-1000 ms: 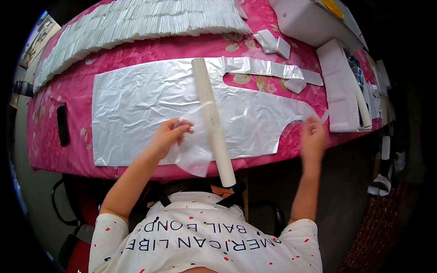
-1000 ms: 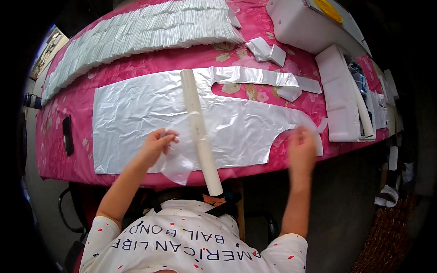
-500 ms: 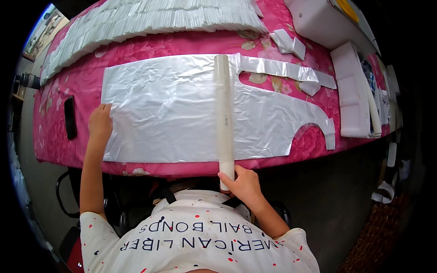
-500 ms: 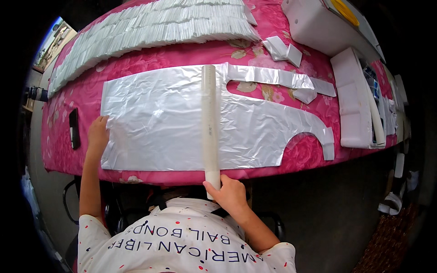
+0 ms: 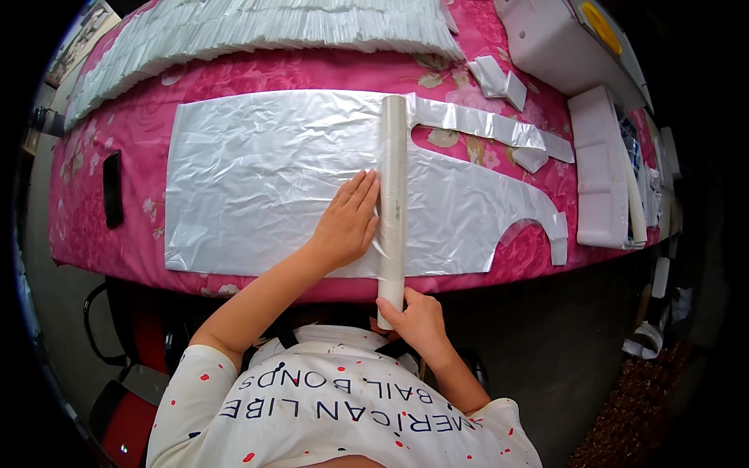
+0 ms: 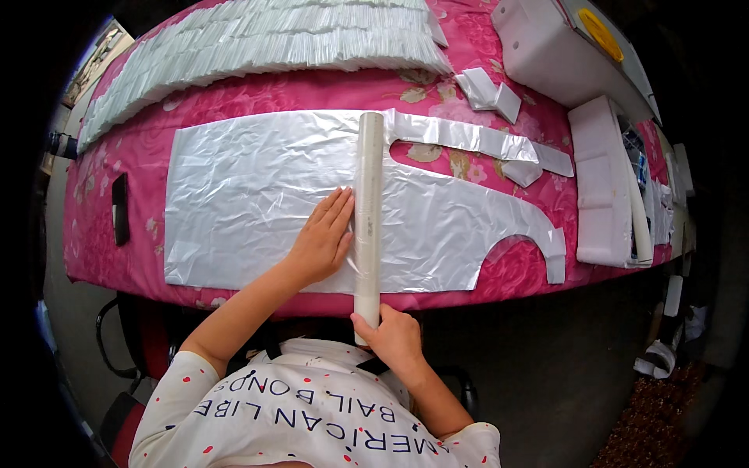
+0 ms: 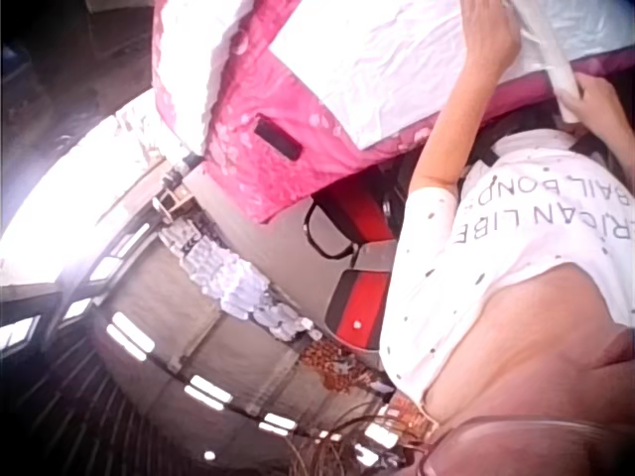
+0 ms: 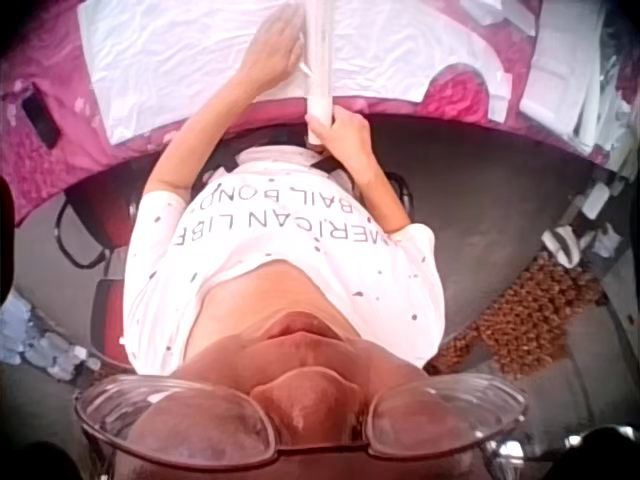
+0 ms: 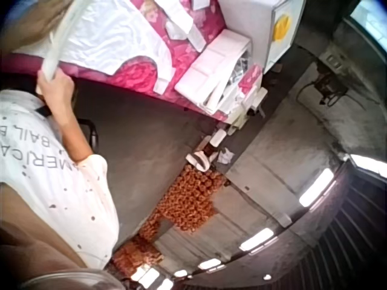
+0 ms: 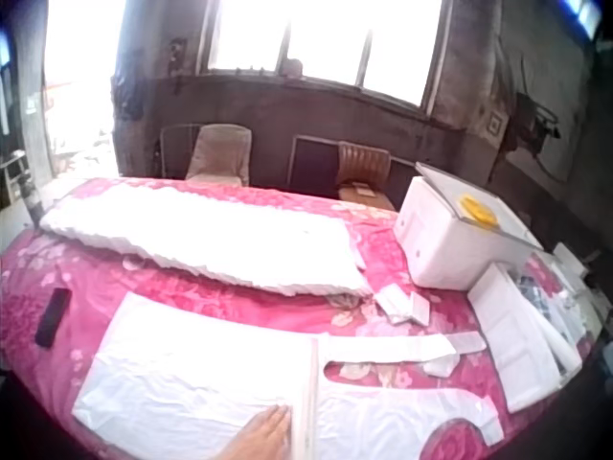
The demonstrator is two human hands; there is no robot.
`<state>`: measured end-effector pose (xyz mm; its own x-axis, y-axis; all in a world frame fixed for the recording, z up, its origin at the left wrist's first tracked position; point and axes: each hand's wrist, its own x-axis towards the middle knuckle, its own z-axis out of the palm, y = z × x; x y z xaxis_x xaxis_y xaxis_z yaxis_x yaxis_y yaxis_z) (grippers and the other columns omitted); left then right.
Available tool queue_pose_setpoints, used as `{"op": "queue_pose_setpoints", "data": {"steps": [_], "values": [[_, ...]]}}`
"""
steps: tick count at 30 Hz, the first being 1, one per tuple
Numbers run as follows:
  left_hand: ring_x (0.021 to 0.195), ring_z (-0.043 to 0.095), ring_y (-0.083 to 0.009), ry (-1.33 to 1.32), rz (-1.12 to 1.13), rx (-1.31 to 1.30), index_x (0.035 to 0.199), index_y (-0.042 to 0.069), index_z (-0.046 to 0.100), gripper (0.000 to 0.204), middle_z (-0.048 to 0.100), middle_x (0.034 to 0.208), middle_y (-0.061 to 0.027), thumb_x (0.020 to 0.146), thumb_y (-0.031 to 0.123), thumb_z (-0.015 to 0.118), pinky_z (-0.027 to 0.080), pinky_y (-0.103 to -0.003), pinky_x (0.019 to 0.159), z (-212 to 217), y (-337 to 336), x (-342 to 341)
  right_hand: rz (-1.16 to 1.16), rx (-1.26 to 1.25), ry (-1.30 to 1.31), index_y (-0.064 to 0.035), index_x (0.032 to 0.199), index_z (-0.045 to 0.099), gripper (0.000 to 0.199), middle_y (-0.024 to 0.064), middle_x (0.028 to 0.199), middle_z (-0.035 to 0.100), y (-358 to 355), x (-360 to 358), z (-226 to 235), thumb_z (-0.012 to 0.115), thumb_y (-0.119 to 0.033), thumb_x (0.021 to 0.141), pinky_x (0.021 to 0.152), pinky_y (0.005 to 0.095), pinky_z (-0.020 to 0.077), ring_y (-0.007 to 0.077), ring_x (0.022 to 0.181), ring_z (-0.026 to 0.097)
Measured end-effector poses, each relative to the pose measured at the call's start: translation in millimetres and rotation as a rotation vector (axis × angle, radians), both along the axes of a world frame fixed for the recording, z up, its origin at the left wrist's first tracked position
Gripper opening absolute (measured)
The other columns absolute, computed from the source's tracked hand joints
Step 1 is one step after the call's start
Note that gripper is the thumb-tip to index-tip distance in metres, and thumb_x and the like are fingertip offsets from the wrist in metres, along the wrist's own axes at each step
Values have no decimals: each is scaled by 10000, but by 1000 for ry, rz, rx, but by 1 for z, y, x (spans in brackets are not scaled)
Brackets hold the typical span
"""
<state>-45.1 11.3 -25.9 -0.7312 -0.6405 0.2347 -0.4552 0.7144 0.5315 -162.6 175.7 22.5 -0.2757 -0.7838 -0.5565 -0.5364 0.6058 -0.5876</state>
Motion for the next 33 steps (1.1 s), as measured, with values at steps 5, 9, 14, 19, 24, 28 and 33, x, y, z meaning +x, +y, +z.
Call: {"op": "queue_pose_setpoints", "data": {"steps": [5,9,14,19,24,28,33], "values": [[1331,214,-325,-153,17,-48,1337,-64,281,550,263,1412,-204,846,161,385,148,-416,1094,-5,4,-3,230,-68,-20,30,775,639,476,206,644,601,-22,-16,1,613,-446,780,549,368,481,332,599,618],[1338,203,-316,-208,25,-98,1337,-75,274,574,258,1415,-206,838,188,377,132,-408,1099,-7,1,-3,236,-152,180,30,694,637,578,214,606,573,-94,-31,8,526,-526,803,557,405,453,361,590,588],[1337,208,-313,-224,30,-96,1333,-80,279,574,261,1414,-208,840,199,368,129,-404,1099,-7,2,-2,48,-223,178,30,693,629,570,157,605,606,-186,-58,-6,500,-506,837,545,374,458,288,552,600],[1334,220,-306,-235,26,-114,1330,-77,292,553,263,1414,-206,851,194,346,131,-402,1098,-6,2,-5,-614,-525,-810,-9,922,610,350,110,895,650,-233,-86,-55,500,-339,885,698,326,497,226,733,622],[1337,217,-299,-241,28,-114,1328,-82,292,564,262,1415,-204,841,195,356,129,-400,1099,-3,2,-4,-585,-833,-1778,10,1093,552,297,164,1085,605,-240,-159,-75,411,-182,916,884,357,475,245,988,589],[1342,205,-301,-238,27,-90,1326,-87,291,584,256,1418,-207,825,201,378,125,-400,1100,-4,2,-2,-622,-1024,-1620,-2,999,601,201,136,1025,633,-224,-251,-48,496,-124,879,854,371,501,256,926,621],[1345,192,-308,-194,-11,-98,1326,-92,285,601,242,1422,-212,818,209,392,118,-403,1102,-7,3,-7,-801,-1131,-1444,7,1059,558,241,154,1048,607,-175,-391,-23,463,-142,895,862,418,482,292,960,593]]}}
